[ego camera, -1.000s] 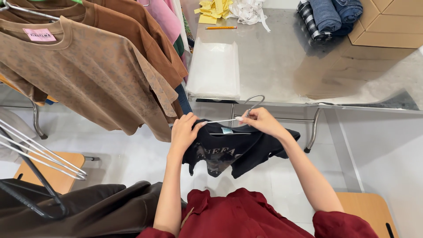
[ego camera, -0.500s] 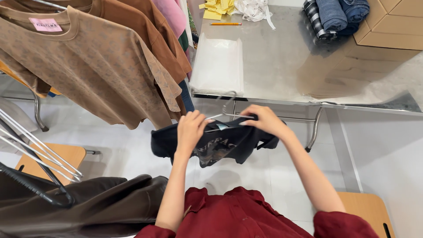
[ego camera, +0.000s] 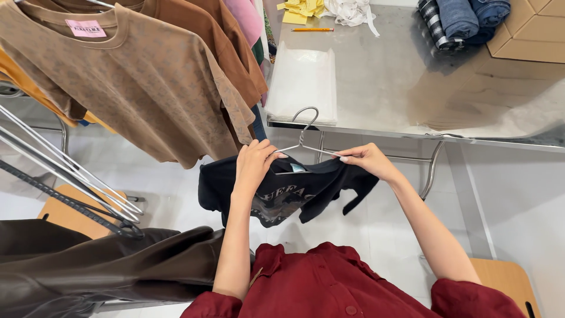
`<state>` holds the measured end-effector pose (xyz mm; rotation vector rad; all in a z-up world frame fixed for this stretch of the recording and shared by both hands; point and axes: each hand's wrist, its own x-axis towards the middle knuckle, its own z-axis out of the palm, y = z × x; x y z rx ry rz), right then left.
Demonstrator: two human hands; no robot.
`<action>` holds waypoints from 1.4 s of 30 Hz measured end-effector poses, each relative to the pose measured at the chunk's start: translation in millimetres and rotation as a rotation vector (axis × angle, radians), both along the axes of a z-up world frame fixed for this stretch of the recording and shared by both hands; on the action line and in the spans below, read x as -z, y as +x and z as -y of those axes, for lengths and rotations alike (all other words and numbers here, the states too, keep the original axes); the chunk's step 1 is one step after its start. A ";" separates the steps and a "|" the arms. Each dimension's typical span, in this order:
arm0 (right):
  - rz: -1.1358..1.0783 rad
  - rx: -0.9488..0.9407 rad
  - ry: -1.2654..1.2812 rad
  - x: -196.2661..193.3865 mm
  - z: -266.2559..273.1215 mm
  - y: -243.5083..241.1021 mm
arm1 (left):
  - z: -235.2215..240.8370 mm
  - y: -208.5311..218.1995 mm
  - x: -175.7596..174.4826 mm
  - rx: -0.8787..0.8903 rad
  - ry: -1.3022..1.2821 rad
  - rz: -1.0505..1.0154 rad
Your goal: The person hangs a black t-shirt, denim shorts, a checkered skirt, and another pair of denim shorts on a clothing rack using hangers. They also fold a pair of jeans on a metal table.
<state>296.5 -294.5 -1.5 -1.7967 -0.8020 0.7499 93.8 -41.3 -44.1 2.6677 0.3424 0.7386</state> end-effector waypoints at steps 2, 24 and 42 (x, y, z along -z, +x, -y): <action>-0.065 0.046 0.069 23.8 -1.2 8.5 | -2.2 -0.9 3.3 0.011 0.002 0.000; 0.364 0.159 -0.102 6.7 62.5 39.5 | -1.0 10.8 -15.7 -0.053 -0.214 -0.085; 0.282 0.034 -0.131 8.2 48.3 39.7 | 5.9 23.1 -46.4 0.228 -0.527 -0.011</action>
